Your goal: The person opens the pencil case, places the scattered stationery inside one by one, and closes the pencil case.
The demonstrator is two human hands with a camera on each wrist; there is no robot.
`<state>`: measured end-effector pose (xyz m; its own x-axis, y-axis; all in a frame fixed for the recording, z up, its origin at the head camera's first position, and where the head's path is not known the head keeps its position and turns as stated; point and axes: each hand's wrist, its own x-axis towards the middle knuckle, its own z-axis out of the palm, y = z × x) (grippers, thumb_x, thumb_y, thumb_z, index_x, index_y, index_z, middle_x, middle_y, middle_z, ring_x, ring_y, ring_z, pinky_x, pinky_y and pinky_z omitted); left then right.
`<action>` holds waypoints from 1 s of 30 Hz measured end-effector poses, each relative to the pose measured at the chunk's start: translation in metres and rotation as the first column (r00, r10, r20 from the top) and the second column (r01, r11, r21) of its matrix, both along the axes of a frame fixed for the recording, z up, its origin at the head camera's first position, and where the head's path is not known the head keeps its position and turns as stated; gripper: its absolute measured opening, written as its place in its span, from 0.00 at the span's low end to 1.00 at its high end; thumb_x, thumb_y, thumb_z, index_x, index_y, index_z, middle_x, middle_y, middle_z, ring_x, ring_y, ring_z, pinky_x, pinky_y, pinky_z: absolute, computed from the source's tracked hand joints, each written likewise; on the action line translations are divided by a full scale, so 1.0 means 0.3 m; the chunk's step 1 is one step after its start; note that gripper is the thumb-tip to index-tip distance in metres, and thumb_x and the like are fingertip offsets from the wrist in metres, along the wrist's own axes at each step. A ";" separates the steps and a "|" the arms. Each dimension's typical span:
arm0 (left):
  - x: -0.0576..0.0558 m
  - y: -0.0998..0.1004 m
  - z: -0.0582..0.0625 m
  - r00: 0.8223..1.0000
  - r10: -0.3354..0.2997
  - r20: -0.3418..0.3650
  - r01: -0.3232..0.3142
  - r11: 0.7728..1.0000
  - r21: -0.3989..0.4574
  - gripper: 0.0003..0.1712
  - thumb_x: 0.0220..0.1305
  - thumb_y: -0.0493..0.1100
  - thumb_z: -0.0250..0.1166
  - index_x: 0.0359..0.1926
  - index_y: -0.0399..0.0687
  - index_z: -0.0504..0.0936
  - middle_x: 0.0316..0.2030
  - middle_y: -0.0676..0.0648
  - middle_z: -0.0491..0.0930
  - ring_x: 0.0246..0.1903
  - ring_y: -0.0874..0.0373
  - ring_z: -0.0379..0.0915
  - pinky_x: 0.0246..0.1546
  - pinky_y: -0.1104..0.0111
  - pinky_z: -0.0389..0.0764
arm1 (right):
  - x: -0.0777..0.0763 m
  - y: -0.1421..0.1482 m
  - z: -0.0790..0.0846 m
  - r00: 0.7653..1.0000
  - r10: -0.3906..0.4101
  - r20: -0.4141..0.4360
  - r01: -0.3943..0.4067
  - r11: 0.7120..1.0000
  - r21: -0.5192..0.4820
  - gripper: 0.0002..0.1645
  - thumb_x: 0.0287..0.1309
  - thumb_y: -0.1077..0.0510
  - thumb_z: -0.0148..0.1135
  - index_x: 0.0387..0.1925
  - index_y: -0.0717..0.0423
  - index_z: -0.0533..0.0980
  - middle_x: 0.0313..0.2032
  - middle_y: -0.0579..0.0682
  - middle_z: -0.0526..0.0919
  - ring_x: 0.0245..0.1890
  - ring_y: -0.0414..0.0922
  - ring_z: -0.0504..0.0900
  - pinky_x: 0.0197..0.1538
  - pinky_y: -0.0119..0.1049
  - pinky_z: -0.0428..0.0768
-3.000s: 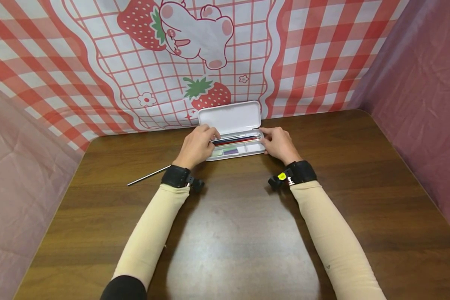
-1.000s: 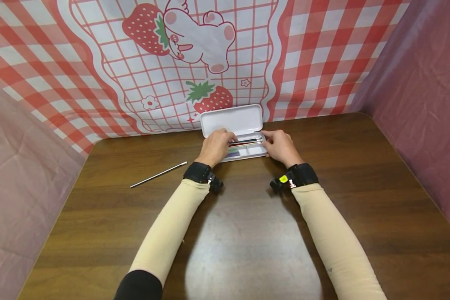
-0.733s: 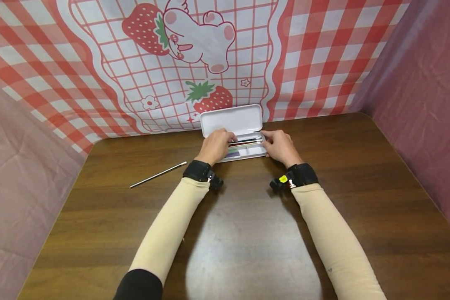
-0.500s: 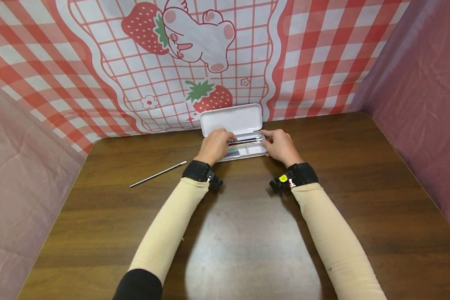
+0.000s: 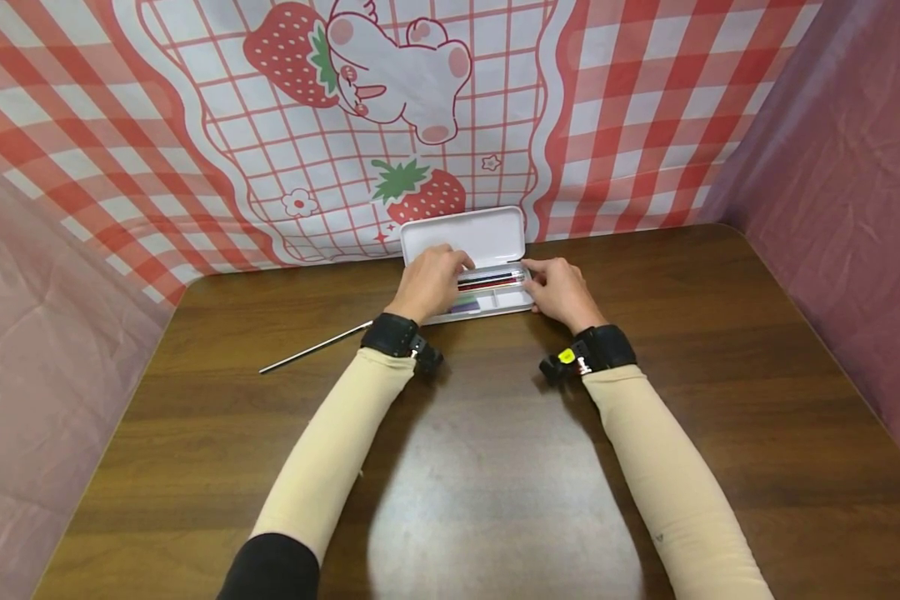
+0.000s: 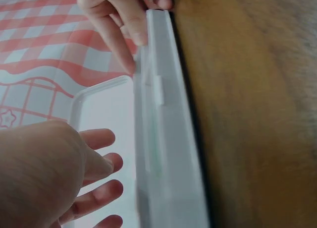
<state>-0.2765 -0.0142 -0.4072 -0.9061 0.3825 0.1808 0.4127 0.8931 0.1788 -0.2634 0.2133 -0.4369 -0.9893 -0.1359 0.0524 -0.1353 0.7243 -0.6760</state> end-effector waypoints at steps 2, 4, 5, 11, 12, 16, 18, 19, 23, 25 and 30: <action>-0.001 -0.001 0.011 1.000 0.000 -0.014 0.000 1.000 0.000 0.24 0.54 0.33 0.65 0.52 0.59 0.87 0.45 0.51 0.85 0.46 0.54 0.80 0.43 0.62 0.85 | 0.000 -0.001 0.000 1.000 -0.001 -0.002 0.001 1.000 0.001 0.29 0.64 0.60 0.62 0.66 0.54 0.74 0.34 0.59 0.84 0.17 0.39 0.80 0.21 0.27 0.74; 0.000 -0.002 0.019 1.000 0.002 -0.027 -0.002 1.000 -0.004 0.25 0.54 0.33 0.64 0.52 0.59 0.87 0.45 0.51 0.85 0.47 0.54 0.79 0.44 0.62 0.84 | -0.001 -0.002 0.000 1.000 -0.004 -0.002 0.004 1.000 0.002 0.29 0.64 0.60 0.63 0.66 0.54 0.74 0.34 0.58 0.84 0.18 0.39 0.80 0.21 0.28 0.75; 0.001 -0.002 0.022 0.999 0.001 -0.032 -0.001 1.000 -0.006 0.25 0.54 0.32 0.64 0.52 0.59 0.86 0.46 0.50 0.85 0.48 0.53 0.79 0.45 0.62 0.84 | -0.001 -0.002 0.000 1.000 -0.003 -0.002 0.003 1.000 0.002 0.29 0.64 0.60 0.63 0.66 0.54 0.74 0.34 0.59 0.84 0.18 0.39 0.80 0.21 0.28 0.75; 0.008 -0.009 0.025 0.999 0.004 -0.047 -0.003 1.000 0.005 0.24 0.55 0.32 0.64 0.51 0.58 0.87 0.44 0.50 0.85 0.47 0.53 0.78 0.45 0.62 0.84 | -0.004 -0.002 -0.001 1.000 0.000 -0.003 0.000 1.000 0.002 0.28 0.64 0.60 0.62 0.66 0.54 0.74 0.34 0.58 0.83 0.17 0.39 0.80 0.20 0.28 0.75; 0.010 -0.011 0.025 0.999 0.005 -0.050 -0.004 1.000 0.009 0.24 0.55 0.33 0.64 0.51 0.58 0.87 0.44 0.51 0.84 0.47 0.54 0.78 0.45 0.62 0.84 | -0.005 -0.002 -0.002 1.000 0.000 -0.005 0.000 1.000 0.002 0.28 0.64 0.60 0.62 0.66 0.54 0.74 0.34 0.59 0.84 0.17 0.39 0.80 0.20 0.28 0.75; 0.016 -0.025 0.019 0.998 0.011 -0.057 -0.010 1.000 0.018 0.23 0.55 0.34 0.64 0.51 0.58 0.86 0.44 0.51 0.84 0.47 0.54 0.78 0.43 0.62 0.84 | -0.005 -0.002 -0.003 1.000 -0.002 -0.010 0.002 1.000 -0.001 0.28 0.64 0.60 0.62 0.66 0.54 0.74 0.34 0.59 0.84 0.17 0.38 0.80 0.20 0.27 0.74; 0.020 -0.034 0.015 0.998 0.014 -0.056 -0.013 1.000 0.020 0.23 0.55 0.34 0.64 0.52 0.58 0.86 0.45 0.51 0.84 0.48 0.54 0.78 0.42 0.61 0.84 | -0.003 -0.002 -0.002 1.000 -0.001 -0.009 0.001 1.000 0.000 0.28 0.64 0.60 0.62 0.66 0.54 0.74 0.34 0.59 0.84 0.17 0.38 0.80 0.20 0.28 0.74; 0.021 -0.040 0.012 0.998 0.016 -0.056 -0.015 1.000 0.020 0.24 0.55 0.34 0.64 0.52 0.59 0.86 0.45 0.51 0.84 0.48 0.54 0.78 0.41 0.61 0.84 | -0.002 -0.002 -0.002 1.000 -0.001 -0.008 0.001 1.000 -0.001 0.28 0.64 0.60 0.62 0.66 0.54 0.74 0.34 0.59 0.84 0.17 0.39 0.80 0.20 0.28 0.74; 0.024 -0.063 0.003 0.998 0.019 -0.065 -0.018 1.000 0.023 0.23 0.56 0.35 0.63 0.52 0.58 0.85 0.46 0.50 0.84 0.47 0.53 0.78 0.40 0.60 0.84 | 0.000 -0.001 -0.003 1.000 0.000 -0.010 0.000 1.000 0.000 0.28 0.64 0.60 0.62 0.66 0.54 0.74 0.34 0.58 0.84 0.17 0.39 0.80 0.20 0.28 0.75; 0.027 -0.076 0.001 0.997 0.020 -0.070 -0.019 1.000 0.023 0.22 0.57 0.35 0.63 0.52 0.57 0.85 0.46 0.50 0.84 0.47 0.53 0.78 0.39 0.60 0.84 | 0.000 0.000 -0.003 1.000 0.000 -0.011 0.000 1.000 0.000 0.28 0.64 0.60 0.63 0.66 0.54 0.74 0.34 0.58 0.84 0.17 0.39 0.80 0.20 0.28 0.75; 0.040 -0.105 -0.001 0.997 0.020 -0.079 -0.017 0.999 0.028 0.20 0.60 0.35 0.60 0.52 0.56 0.85 0.45 0.49 0.83 0.46 0.52 0.79 0.40 0.60 0.85 | -0.001 0.001 -0.004 1.000 0.000 -0.005 0.000 1.000 0.003 0.29 0.64 0.60 0.63 0.66 0.54 0.74 0.35 0.59 0.85 0.17 0.39 0.81 0.20 0.28 0.74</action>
